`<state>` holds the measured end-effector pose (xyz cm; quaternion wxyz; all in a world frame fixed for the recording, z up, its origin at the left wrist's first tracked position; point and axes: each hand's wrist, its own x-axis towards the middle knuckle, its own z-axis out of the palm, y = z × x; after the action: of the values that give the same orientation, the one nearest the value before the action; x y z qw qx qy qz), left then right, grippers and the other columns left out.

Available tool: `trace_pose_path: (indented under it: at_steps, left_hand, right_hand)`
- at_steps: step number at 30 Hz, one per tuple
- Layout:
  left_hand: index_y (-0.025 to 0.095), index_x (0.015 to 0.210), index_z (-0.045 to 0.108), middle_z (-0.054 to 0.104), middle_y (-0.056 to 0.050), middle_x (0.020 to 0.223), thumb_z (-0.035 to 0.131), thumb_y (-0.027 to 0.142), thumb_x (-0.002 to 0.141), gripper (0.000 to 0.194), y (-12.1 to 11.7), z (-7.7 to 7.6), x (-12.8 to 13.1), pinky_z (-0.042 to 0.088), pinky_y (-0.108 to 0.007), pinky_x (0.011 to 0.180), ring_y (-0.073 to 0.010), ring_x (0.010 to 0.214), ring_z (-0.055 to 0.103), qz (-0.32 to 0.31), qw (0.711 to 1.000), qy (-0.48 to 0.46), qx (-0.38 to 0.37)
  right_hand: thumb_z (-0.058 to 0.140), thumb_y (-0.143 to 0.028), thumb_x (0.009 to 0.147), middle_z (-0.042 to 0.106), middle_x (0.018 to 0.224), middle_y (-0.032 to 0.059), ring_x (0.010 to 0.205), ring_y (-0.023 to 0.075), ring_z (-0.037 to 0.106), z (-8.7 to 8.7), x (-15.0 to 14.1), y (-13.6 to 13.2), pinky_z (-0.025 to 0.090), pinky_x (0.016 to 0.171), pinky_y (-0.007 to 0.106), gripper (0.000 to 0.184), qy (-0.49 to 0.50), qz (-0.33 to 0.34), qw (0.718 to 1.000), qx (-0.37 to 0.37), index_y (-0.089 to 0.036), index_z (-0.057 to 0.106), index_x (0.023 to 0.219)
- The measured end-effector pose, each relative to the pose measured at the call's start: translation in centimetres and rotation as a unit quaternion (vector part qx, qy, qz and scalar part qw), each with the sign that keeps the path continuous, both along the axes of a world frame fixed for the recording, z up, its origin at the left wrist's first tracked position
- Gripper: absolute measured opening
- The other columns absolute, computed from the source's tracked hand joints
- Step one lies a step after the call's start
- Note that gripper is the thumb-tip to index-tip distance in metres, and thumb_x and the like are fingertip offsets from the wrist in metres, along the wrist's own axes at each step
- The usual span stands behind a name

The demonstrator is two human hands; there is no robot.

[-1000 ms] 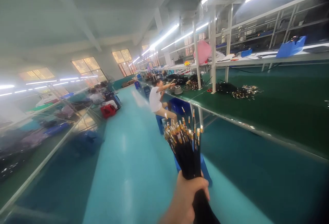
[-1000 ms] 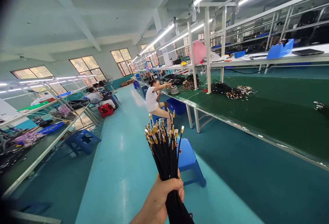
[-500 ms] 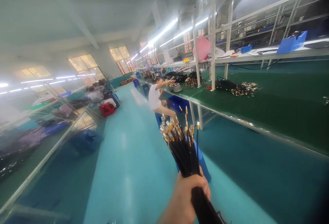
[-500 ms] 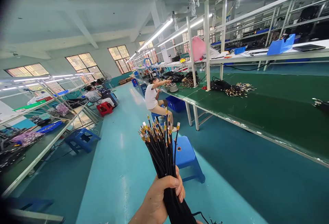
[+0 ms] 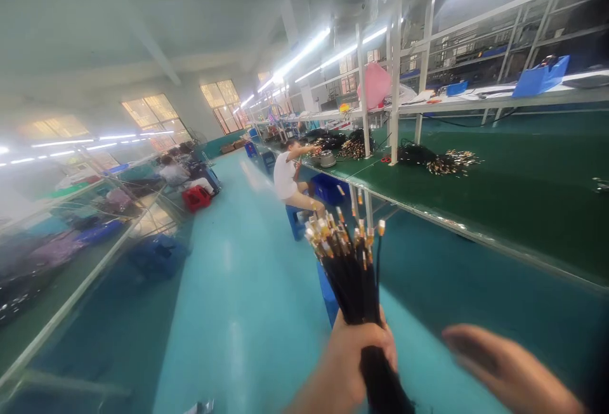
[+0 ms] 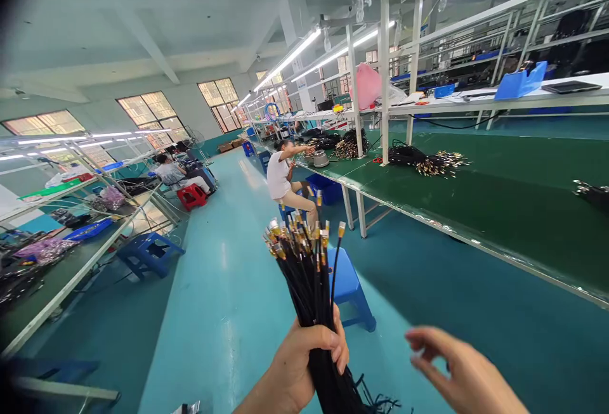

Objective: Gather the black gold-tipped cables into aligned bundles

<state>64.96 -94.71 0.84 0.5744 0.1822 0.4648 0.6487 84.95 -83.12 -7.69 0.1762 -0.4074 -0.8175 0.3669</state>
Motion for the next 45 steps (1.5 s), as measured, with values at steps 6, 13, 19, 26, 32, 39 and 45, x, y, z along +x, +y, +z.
trace_pose_path:
  at_steps: [6, 13, 19, 26, 32, 39, 45]
  left_hand:
    - [0.019, 0.063, 0.049, 0.045, 0.004, 0.041, 0.058, 0.013, 0.045, 0.021, 0.0, -1.0, 1.7, 0.031, -0.026, 0.043, -0.0101, 0.037, 0.04, -0.027, 0.998, -0.021, -0.047]
    - [0.018, 0.058, 0.049, 0.048, 0.003, 0.041, 0.06, 0.011, 0.045, 0.018, -0.1, -0.4, 2.4, 0.033, -0.027, 0.042, -0.012, 0.036, 0.045, -0.091, 0.994, -0.011, -0.065]
    - [0.017, 0.061, 0.049, 0.051, 0.003, 0.045, 0.059, 0.007, 0.044, 0.022, -0.6, -0.9, 2.4, 0.034, -0.026, 0.044, -0.0121, 0.039, 0.048, -0.1, 0.991, -0.017, -0.086]
    - [0.018, 0.063, 0.05, 0.052, 0.003, 0.045, 0.06, 0.008, 0.046, 0.022, -0.9, -1.0, 2.6, 0.033, -0.026, 0.042, -0.0118, 0.036, 0.047, -0.12, 0.991, -0.016, -0.061]
    - [0.017, 0.062, 0.051, 0.054, 0.002, 0.046, 0.061, 0.008, 0.043, 0.023, -1.1, -1.2, 3.0, 0.033, -0.025, 0.042, -0.0122, 0.038, 0.049, -0.12, 0.99, -0.012, -0.074]
    - [0.017, 0.057, 0.051, 0.049, 0.003, 0.04, 0.059, 0.009, 0.039, 0.022, -1.5, -1.1, 3.7, 0.03, -0.024, 0.037, -0.0102, 0.033, 0.042, -0.099, 0.991, -0.027, -0.089]
    - [0.017, 0.057, 0.052, 0.047, 0.003, 0.04, 0.061, 0.01, 0.04, 0.02, -1.6, -1.3, 3.7, 0.032, -0.024, 0.038, -0.0102, 0.034, 0.042, -0.098, 0.991, -0.036, -0.082]
  right_hand:
    - [0.055, -0.04, 0.088, 0.069, 0.081, 0.0054, 0.065, 0.0147, 0.061, 13.5, -5.4, -2.3, 0.05, 0.055, 0.024, 0.024, 0.219, 0.052, 0.965, 0.132, -0.025, 0.073, 0.086]
    - [0.056, -0.031, 0.087, 0.068, 0.074, 0.0018, 0.056, 0.0111, 0.058, 15.8, -9.6, -3.9, 0.049, 0.051, 0.024, 0.023, 0.253, 0.019, 0.962, 0.099, -0.023, 0.073, 0.1]
    - [0.055, -0.034, 0.087, 0.06, 0.055, -0.0028, 0.049, 0.01, 0.054, 16.9, -9.1, -3.4, 0.043, 0.044, 0.021, 0.031, 0.223, 0.061, 0.973, -0.023, -0.02, 0.069, 0.11]
    - [0.059, -0.038, 0.084, 0.054, 0.05, -0.0043, 0.042, 0.0067, 0.046, 18.0, -8.8, -3.8, 0.035, 0.039, 0.019, 0.025, 0.26, 0.059, 0.957, -0.112, -0.018, 0.07, 0.093]
    - [0.065, -0.039, 0.079, 0.051, 0.048, -0.0052, 0.042, 0.0052, 0.044, 18.7, -8.6, -4.1, 0.033, 0.039, 0.018, 0.025, 0.29, 0.053, 0.947, -0.124, -0.018, 0.061, 0.065]
    - [0.061, -0.041, 0.083, 0.052, 0.048, -0.0057, 0.038, 0.004, 0.04, 18.4, -8.6, -3.3, 0.033, 0.038, 0.018, 0.027, 0.297, 0.054, 0.938, -0.167, -0.018, 0.059, 0.069]
    - [0.051, -0.04, 0.091, 0.065, 0.063, -0.0007, 0.044, 0.0068, 0.052, 17.4, -7.9, -3.7, 0.043, 0.043, 0.019, 0.028, 0.315, 0.025, 0.946, -0.071, -0.016, 0.066, 0.094]
